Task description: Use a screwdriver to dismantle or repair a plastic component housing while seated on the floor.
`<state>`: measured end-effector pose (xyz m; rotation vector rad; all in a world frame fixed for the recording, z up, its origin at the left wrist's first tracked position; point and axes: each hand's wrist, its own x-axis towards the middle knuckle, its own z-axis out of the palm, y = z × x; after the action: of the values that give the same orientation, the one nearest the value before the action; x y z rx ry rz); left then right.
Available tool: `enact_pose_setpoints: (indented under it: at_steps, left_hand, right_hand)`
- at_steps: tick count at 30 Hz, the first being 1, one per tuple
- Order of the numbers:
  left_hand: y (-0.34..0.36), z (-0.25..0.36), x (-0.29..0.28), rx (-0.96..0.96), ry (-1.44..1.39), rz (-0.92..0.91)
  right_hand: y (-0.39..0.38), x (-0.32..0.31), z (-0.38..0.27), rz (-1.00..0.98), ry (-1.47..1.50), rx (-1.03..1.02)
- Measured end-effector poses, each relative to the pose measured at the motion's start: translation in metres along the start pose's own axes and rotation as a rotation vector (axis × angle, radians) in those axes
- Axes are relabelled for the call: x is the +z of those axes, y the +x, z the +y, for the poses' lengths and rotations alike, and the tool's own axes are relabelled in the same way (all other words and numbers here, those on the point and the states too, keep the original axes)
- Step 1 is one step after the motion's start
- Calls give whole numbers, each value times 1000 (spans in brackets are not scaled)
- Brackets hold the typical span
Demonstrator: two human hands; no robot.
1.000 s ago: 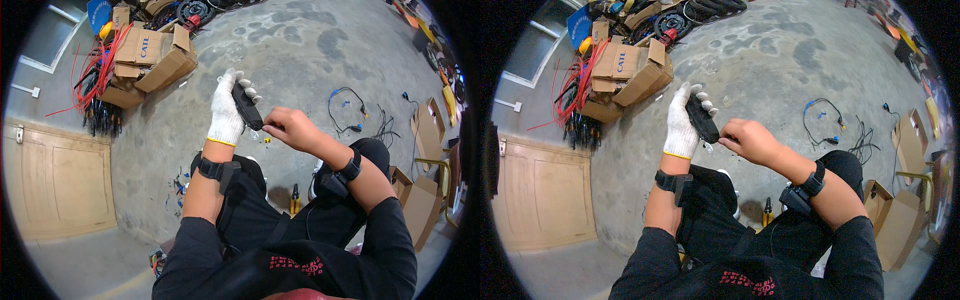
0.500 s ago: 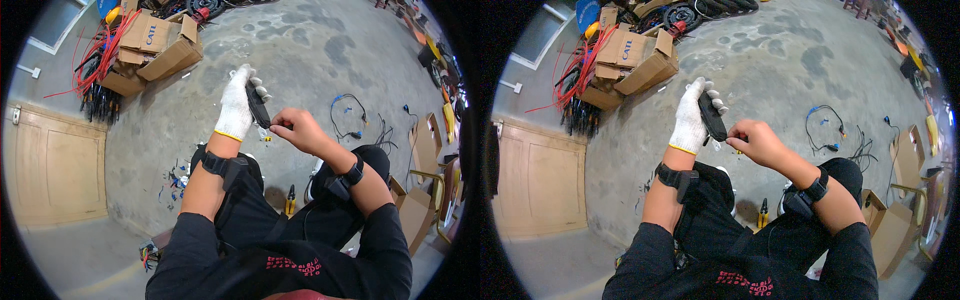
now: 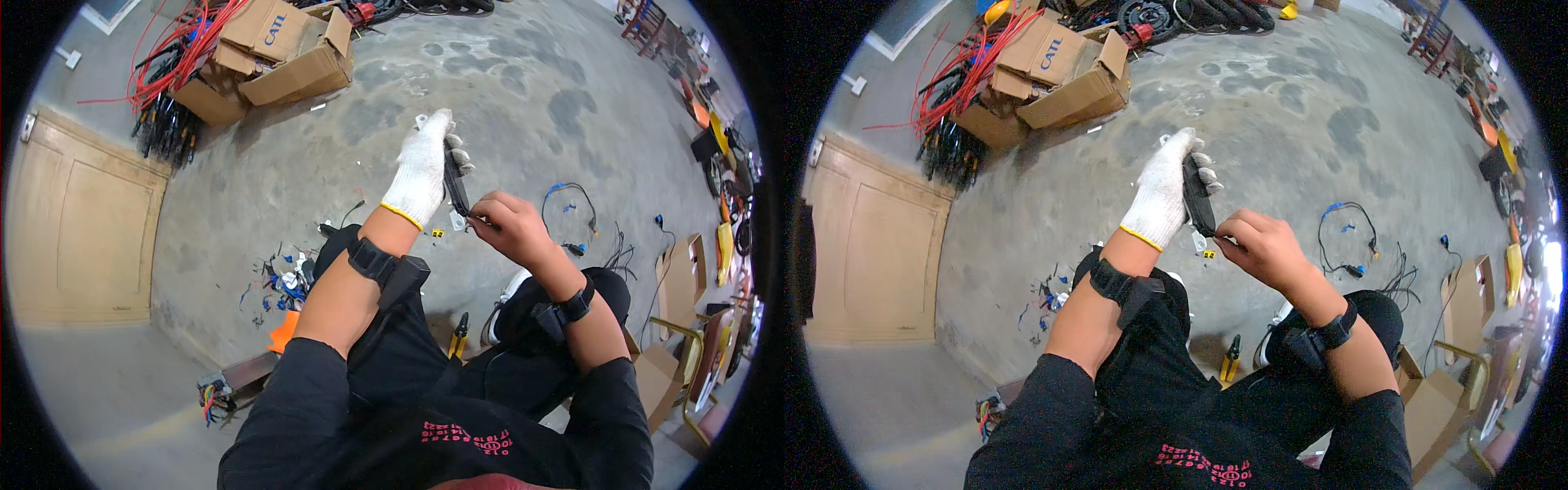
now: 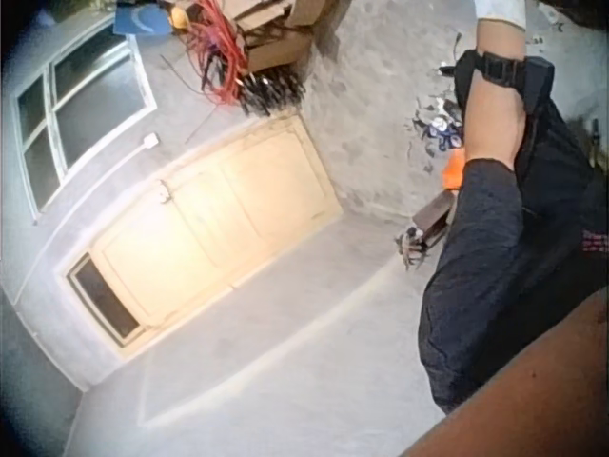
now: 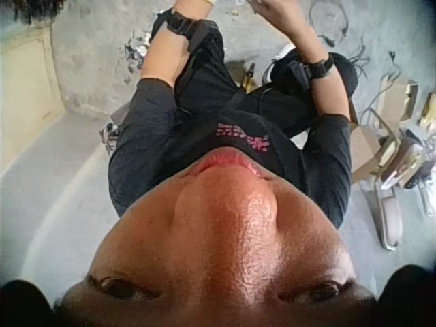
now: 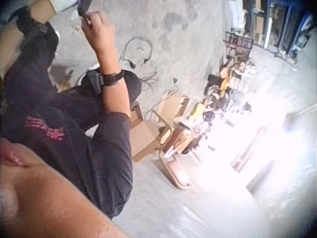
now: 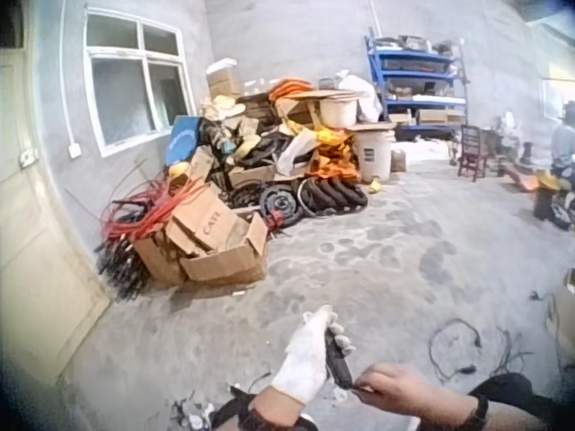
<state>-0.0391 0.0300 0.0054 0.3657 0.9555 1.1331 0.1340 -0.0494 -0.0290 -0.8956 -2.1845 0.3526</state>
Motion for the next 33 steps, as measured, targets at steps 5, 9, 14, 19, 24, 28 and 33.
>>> enact_pose_setpoints:
  at_steps: [5, 9, 14, 19, 24, 28, 33]
  left_hand:
    - [-4, 1, 2, 205, 285, 88]
    - [-2, 6, -3, 163, 177, 88]
    - [-2, 4, -1, 92, 124, 100]
    - [1, 4, 0, 91, 161, 120]
    - [5, 4, 6, 93, 194, 71]
    - [8, 6, 0, 117, 246, 85]
    - [13, 11, -8, 123, 278, 128]
  right_hand:
    - [-1, -1, 12, -14, -2, 24]
    - [-6, 22, 61, 11, 27, 491]
    - [-82, 82, 180, 199, 413, 1278]
    - [-218, 174, 224, 384, 783, 1855]
    - [-300, 203, 243, 430, 928, 1977]
    - [-280, 204, 263, 537, 1051, 1908]
    - [-222, 208, 288, 543, 937, 1907]
